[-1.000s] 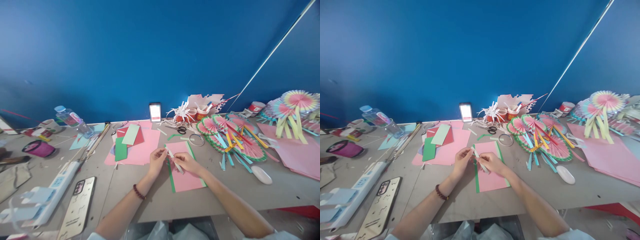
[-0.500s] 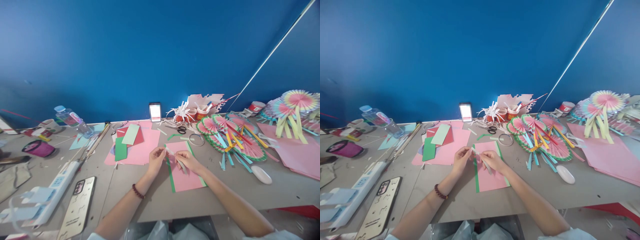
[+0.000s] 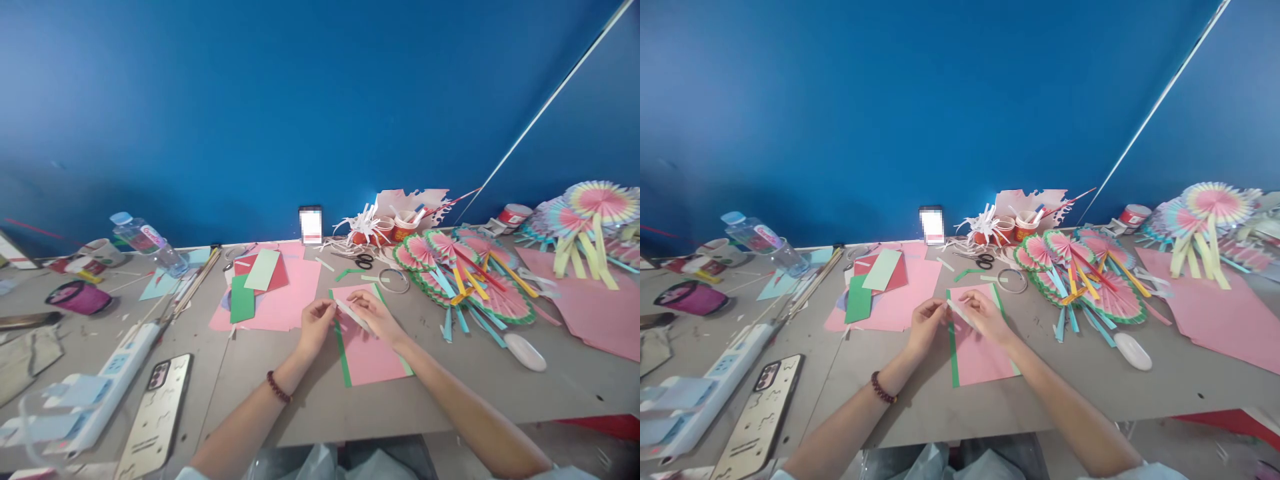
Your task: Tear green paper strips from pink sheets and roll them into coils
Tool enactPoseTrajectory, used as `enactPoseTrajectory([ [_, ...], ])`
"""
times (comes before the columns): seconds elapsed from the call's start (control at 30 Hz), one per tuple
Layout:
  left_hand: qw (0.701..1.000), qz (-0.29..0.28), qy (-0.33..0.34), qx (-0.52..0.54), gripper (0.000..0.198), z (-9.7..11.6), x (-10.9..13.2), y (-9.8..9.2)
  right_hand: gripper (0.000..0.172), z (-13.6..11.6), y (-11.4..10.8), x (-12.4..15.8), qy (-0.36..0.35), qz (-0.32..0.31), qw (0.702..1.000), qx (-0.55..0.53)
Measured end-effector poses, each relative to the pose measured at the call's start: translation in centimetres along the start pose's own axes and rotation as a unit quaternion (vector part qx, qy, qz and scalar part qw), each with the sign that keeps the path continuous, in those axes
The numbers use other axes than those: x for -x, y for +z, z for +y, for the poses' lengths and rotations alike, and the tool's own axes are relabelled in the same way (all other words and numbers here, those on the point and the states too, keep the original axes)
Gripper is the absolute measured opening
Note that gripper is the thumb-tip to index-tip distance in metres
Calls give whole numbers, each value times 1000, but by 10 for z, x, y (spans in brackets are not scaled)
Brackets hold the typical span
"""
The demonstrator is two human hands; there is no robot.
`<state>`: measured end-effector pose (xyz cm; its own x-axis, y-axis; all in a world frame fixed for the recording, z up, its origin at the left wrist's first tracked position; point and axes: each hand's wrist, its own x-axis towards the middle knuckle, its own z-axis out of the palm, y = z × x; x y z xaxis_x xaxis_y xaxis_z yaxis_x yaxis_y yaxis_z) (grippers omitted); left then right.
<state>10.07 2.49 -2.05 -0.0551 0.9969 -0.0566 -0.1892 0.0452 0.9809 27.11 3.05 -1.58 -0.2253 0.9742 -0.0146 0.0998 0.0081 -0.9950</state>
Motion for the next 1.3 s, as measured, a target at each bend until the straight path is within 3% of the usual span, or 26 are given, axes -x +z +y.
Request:
enactPoseTrajectory([
  [0.1,1000,5,-11,1,26,-3,2,3,26,3,3,1,-138,97,981,98],
  [0.17,1000,3,-11,5,27,-3,3,4,19,4,5,3,-186,106,966,143],
  [0.53,999,-35,17,-10,31,-2,10,7,18,0,10,10,-255,120,937,206],
  [0.83,985,-59,108,-118,27,-3,12,3,19,0,10,10,-354,148,887,256],
  [1.0,977,-57,141,-146,22,-5,13,3,19,-1,11,10,-353,158,886,257],
  [1.3,985,-55,127,-103,13,-7,14,4,15,-5,15,13,-268,158,932,186],
])
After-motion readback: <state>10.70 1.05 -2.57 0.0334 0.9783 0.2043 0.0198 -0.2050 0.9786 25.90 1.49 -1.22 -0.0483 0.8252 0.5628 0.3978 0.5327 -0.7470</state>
